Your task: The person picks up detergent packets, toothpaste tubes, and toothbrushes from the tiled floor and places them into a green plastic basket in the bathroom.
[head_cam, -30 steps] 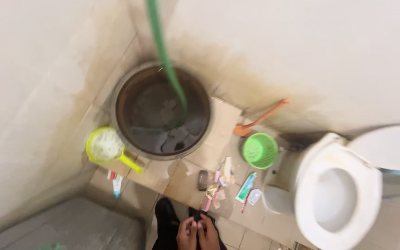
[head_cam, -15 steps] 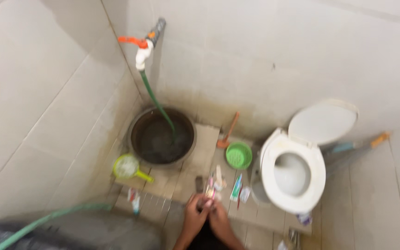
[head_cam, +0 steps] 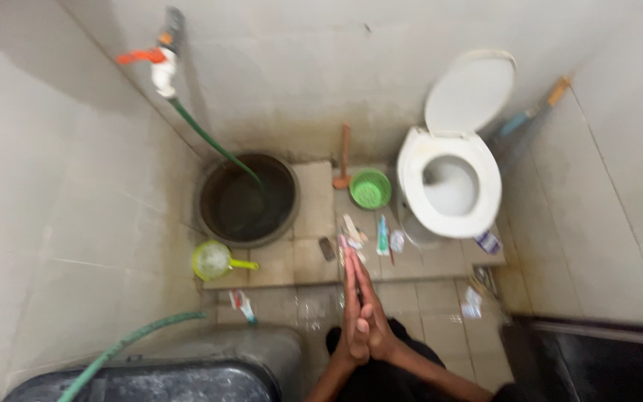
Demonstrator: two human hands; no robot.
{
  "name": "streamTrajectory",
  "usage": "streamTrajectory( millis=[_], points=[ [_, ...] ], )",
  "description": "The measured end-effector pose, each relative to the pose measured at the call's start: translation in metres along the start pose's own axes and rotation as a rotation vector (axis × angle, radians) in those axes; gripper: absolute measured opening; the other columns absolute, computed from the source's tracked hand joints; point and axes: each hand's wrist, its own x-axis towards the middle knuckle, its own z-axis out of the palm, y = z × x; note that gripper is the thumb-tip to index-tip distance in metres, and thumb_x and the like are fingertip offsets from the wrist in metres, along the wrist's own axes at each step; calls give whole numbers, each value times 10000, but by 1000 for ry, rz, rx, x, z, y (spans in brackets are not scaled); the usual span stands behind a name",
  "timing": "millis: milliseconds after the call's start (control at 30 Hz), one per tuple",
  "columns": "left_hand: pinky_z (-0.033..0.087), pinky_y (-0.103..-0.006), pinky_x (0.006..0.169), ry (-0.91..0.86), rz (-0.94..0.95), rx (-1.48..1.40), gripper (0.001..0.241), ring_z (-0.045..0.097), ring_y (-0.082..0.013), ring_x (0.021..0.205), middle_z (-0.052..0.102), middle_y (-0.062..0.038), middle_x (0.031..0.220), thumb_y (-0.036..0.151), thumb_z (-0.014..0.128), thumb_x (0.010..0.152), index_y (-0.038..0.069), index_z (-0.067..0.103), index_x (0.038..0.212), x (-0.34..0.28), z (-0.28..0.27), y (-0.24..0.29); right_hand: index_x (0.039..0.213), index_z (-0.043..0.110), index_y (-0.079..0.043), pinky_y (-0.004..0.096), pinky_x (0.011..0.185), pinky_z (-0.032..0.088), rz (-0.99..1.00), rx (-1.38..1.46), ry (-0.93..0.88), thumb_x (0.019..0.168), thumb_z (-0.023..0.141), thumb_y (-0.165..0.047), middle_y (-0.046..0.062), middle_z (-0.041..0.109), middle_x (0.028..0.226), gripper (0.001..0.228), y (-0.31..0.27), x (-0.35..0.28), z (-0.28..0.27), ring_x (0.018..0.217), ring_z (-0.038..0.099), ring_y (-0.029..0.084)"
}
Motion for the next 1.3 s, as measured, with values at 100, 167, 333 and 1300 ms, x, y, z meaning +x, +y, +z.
streamTrajectory(
  millis=[100,167,333,1300],
  points=[
    [25,-529,1343,-9,17,3,1056,-5,-406,1663,-3,-251,1771,757,248,1020,-60,23,1649,-5,11,1,1646,6,22,467,1320,108,53,29,14,1003,252,-798,227,28,1759,1070,2,-16,-13,1646,61,370],
    [35,-530,1365,8,24,20,1047,18,-407,1676,38,-246,1782,765,220,1029,-57,80,1664,-3,18,-3,1647,-40,14,460,1318,120,47,82,42,1000,270,-801,227,11,1760,1085,8,-22,-19,1642,67,362],
    [59,-533,1356,-82,-71,82,1035,14,-404,1672,17,-251,1773,751,256,1031,-59,85,1652,2,38,-25,1639,-70,19,461,1307,171,50,146,64,1004,262,-797,238,5,1754,1086,18,-33,-42,1630,124,359],
    [537,-326,702,207,-370,404,180,684,-152,833,753,-89,987,149,671,973,35,733,1097,-126,-16,-809,1117,719,-21,250,714,506,685,122,605,955,707,-185,32,693,912,231,849,-146,-115,783,615,100]
  ],
)
